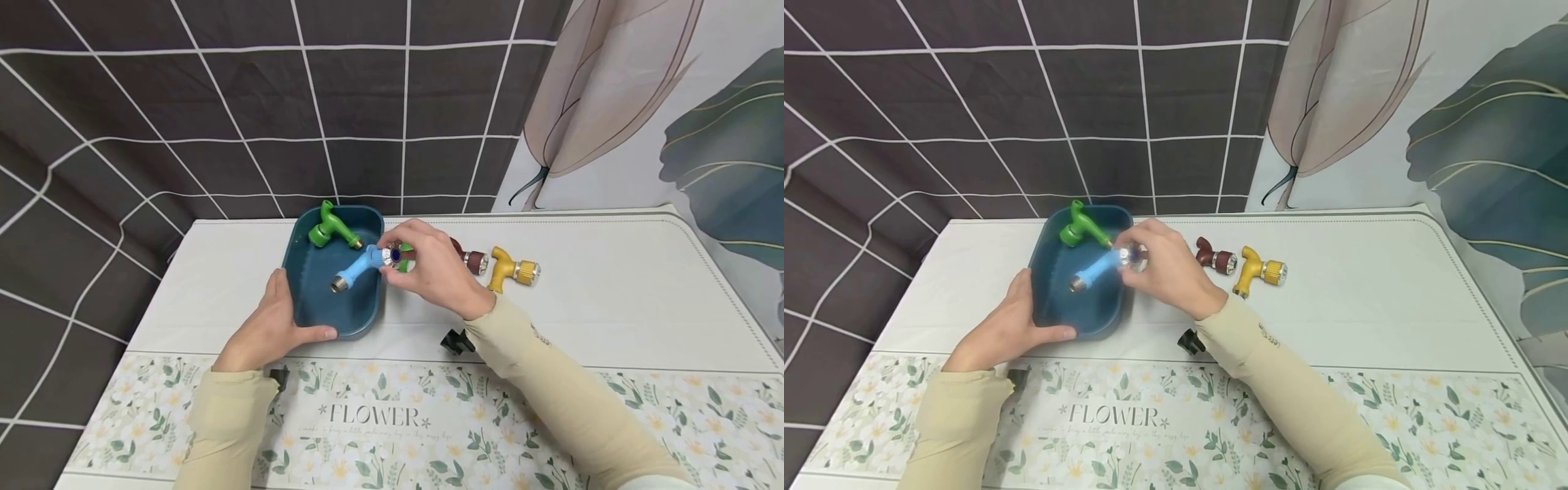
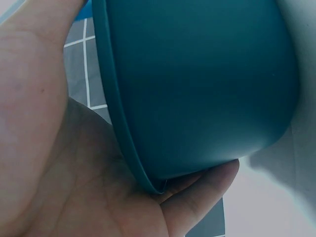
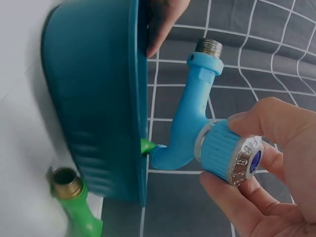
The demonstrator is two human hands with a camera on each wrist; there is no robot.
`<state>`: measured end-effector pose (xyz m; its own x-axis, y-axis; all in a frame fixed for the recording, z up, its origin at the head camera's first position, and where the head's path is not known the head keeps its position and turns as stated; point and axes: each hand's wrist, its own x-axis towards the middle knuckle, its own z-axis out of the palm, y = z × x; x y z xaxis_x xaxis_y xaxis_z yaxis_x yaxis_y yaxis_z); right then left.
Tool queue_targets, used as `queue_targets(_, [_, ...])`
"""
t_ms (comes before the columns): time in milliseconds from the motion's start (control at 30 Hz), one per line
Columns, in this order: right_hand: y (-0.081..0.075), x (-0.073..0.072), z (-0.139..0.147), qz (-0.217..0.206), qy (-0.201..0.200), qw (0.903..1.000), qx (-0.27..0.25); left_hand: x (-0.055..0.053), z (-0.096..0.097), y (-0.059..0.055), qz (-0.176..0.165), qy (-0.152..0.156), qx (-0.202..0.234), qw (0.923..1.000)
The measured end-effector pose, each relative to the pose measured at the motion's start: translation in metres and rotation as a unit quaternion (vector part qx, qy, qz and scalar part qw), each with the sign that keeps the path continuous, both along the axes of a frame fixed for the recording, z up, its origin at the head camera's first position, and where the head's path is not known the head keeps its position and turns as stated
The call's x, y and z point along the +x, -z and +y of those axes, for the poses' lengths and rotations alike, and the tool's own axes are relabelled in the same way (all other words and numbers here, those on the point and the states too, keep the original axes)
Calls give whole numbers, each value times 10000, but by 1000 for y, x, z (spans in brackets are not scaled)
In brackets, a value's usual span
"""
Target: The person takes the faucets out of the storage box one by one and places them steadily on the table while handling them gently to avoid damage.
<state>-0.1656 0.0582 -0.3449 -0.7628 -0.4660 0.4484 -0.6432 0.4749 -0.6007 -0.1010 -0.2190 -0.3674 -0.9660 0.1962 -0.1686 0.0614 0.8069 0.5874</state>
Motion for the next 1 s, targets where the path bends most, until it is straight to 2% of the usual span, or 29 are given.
queue_targets(700, [7,7,31,-224,213,9995,1,0,-1,0,30,25,3,10000])
queue_targets(1000, [11,11,40,-217,140,9996,123,-1,0,1,-24,-20,28,10000])
